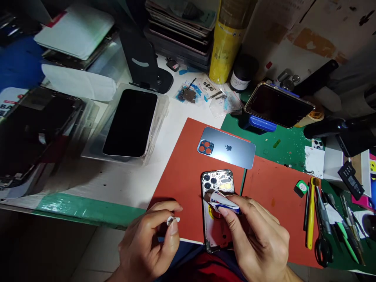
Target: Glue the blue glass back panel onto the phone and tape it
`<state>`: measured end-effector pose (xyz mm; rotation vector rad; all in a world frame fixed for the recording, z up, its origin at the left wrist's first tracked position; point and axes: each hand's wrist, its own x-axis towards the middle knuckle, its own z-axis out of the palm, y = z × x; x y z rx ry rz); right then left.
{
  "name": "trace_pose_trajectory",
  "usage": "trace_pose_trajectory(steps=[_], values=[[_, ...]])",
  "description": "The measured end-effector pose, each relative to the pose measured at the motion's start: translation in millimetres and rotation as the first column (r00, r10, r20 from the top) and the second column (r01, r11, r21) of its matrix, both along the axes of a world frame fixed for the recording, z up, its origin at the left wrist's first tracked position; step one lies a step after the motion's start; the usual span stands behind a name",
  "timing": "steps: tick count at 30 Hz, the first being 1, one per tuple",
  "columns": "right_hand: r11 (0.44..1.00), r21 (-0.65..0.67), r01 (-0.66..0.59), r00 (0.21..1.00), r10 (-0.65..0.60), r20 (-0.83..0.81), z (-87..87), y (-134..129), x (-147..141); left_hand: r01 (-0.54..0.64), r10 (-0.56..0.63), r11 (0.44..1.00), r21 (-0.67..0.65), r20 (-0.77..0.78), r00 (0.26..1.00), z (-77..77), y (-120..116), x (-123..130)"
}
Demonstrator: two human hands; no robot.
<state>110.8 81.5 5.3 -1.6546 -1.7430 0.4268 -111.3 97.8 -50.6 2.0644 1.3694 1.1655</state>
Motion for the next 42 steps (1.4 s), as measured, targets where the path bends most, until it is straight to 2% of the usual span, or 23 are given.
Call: trace_pose_trajectory(steps=[8, 16, 26, 32, 37, 42], values=[[1.0, 0.012, -0.015, 1.0, 0.015, 0.014, -0.4, 0.9, -1.6, 0.006, -0.006, 1.0, -0.005, 0.005, 1.0, 0.1, 0.3, 1.3], [0.999, 0.039, 0.022, 0.991, -0.027, 0.134, -2.4, -3.0, 0.5, 0.008, -0.008, 1.0, -0.012, 0.001, 1.0, 1.2, 0.2, 0.4], [0.999, 0.035, -0.028, 0.989, 0.022, 0.149, -2.0, -10.9, -1.4, 0.009, -0.009, 1.0, -0.004, 0.006, 1.0, -0.9, -0.7, 1.3], [0.991, 0.131, -0.023, 0.979, -0.004, 0.205, -0.4, -6.4, 0.5, 0.022, -0.022, 1.0, -0.006, 0.021, 1.0, -1.8, -0.4, 0.3], [0.991, 0.094, -0.092, 0.981, 0.074, 0.18, -0.6, -8.4, 1.7, 0.019, -0.019, 1.0, 0.011, 0.034, 0.999, -3.2, -0.7, 1.0], [0.993, 0.093, -0.073, 0.98, 0.054, 0.192, -3.1, -14.3, 2.5, 0.031, -0.031, 1.0, -0.001, 0.027, 0.999, -1.8, 0.5, 1.1]])
